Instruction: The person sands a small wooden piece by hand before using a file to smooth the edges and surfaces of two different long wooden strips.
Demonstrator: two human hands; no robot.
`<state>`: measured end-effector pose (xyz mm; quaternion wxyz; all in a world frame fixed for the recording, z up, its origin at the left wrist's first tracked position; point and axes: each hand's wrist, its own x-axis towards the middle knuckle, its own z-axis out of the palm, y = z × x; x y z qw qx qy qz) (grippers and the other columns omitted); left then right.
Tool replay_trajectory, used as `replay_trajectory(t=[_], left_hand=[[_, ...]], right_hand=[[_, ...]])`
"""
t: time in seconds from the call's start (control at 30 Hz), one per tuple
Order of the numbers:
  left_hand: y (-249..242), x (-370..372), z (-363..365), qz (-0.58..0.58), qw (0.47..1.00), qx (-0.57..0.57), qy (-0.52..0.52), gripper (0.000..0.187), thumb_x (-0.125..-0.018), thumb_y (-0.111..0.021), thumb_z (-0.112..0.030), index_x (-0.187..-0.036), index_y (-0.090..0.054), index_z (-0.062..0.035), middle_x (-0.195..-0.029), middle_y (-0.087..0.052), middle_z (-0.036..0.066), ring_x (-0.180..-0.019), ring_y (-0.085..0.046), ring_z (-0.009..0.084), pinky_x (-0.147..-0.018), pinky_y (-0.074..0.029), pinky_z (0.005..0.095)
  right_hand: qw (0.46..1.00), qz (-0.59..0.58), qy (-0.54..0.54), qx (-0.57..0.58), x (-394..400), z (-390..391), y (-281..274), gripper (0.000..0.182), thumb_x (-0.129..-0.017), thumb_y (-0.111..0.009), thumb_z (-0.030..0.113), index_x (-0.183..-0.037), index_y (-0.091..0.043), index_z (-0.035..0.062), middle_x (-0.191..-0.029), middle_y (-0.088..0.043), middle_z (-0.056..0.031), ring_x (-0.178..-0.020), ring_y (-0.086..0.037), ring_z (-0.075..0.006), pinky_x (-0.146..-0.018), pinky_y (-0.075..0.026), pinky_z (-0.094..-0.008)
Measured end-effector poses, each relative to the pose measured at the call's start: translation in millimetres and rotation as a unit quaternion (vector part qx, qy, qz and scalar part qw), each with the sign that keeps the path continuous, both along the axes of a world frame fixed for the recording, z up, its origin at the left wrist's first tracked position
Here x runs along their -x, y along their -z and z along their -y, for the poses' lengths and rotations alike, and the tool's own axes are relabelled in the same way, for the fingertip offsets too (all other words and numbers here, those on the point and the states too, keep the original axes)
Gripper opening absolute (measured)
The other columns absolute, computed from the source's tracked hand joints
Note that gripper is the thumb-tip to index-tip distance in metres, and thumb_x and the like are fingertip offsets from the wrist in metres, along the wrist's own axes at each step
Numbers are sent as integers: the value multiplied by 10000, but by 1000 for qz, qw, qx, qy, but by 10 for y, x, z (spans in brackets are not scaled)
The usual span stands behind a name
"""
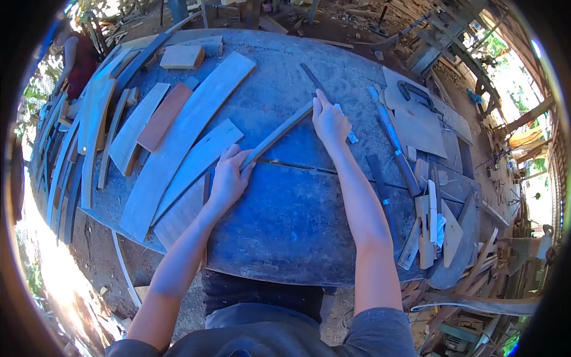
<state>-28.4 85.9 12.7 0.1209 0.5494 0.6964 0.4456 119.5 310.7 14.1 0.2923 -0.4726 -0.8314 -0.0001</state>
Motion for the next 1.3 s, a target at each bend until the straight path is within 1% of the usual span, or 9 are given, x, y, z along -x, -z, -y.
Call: replay_trajectory(t=[0.07, 0.2, 0.4, 0.53, 0.7, 0.87, 0.93, 1.1, 1.3], left_hand=[[17, 1, -6, -13, 1000, -9, -5, 249, -864, -676, -31, -1111, -688, 1, -905, -535, 149, -924, -546, 351, -813, -471, 439], [34, 12, -18, -41, 999, 12, -7, 242, -862, -671, -25, -1101, -684, 4, -925, -539, 151, -930, -538, 362, -810, -475, 448], [3, 1, -18, -14, 999, 28, -6, 229, -883, -665, -52, -1105, -687, 0, -911, -537, 143, -899, -539, 348, -788, -476, 451], [57, 11, -3, -11, 1000, 8, -1, 226, -889, -659, -58, -1105, -689, 1, -899, -528, 141, -884, -535, 342, -787, -475, 443], [37, 15, -23, -19, 1000, 13, -7, 226, -881, -665, -49, -1100, -699, -3, -880, -528, 139, -885, -552, 333, -786, -477, 430], [63, 26, -56, -13, 1000, 0, -3, 235, -875, -673, -47, -1105, -695, -2, -873, -528, 139, -883, -554, 333, -787, -477, 429], [85, -9, 10, -17, 1000, 0, 6, 239, -872, -678, -48, -1107, -695, -4, -870, -525, 140, -880, -551, 332, -786, -477, 429], [47, 9, -19, -44, 999, -6, -10, 261, -878, -694, -45, -1138, -694, -16, -841, -519, 152, -778, -567, 314, -729, -469, 387], [115, 52, -17, -47, 999, 20, -1, 251, -859, -696, -26, -1109, -698, -7, -847, -509, 155, -821, -551, 332, -748, -465, 416]], right_hand=[[1000, -10, 19, 3, 54, 20, 41, 372, -993, -499, 408, -1337, -596, 305, -724, -679, -187, -649, -673, -416, -571, -512, -551], [990, 34, -136, -7, 38, 639, 53, 393, -997, -484, 392, -1370, -568, 298, -708, -672, -205, -634, -677, -398, -549, -510, -546], [999, -33, 34, 28, 117, 84, 68, 376, -1005, -475, 417, -1323, -612, 270, -740, -695, -188, -691, -693, -407, -598, -519, -565], [990, 48, -128, 38, 64, 847, -34, 399, -980, -514, 413, -1356, -588, 301, -780, -697, -201, -731, -698, -417, -653, -544, -555], [998, -28, -27, 43, 95, 114, 31, 352, -999, -488, 404, -1306, -613, 284, -766, -703, -161, -714, -694, -406, -646, -547, -536], [981, 45, -146, 117, 135, 1281, -79, 399, -980, -529, 429, -1373, -566, 367, -724, -660, -170, -671, -670, -424, -589, -534, -566], [984, 94, -141, 49, 111, 1129, -112, 408, -988, -514, 426, -1387, -559, 354, -770, -686, -170, -657, -678, -401, -590, -540, -540], [997, 10, 12, 74, 90, 132, -110, 376, -996, -481, 406, -1334, -575, 273, -765, -705, -172, -674, -700, -383, -612, -549, -521], [984, 6, -169, 51, 118, 1406, -33, 381, -983, -538, 422, -1334, -612, 293, -670, -648, -164, -626, -687, -392, -548, -537, -545]])
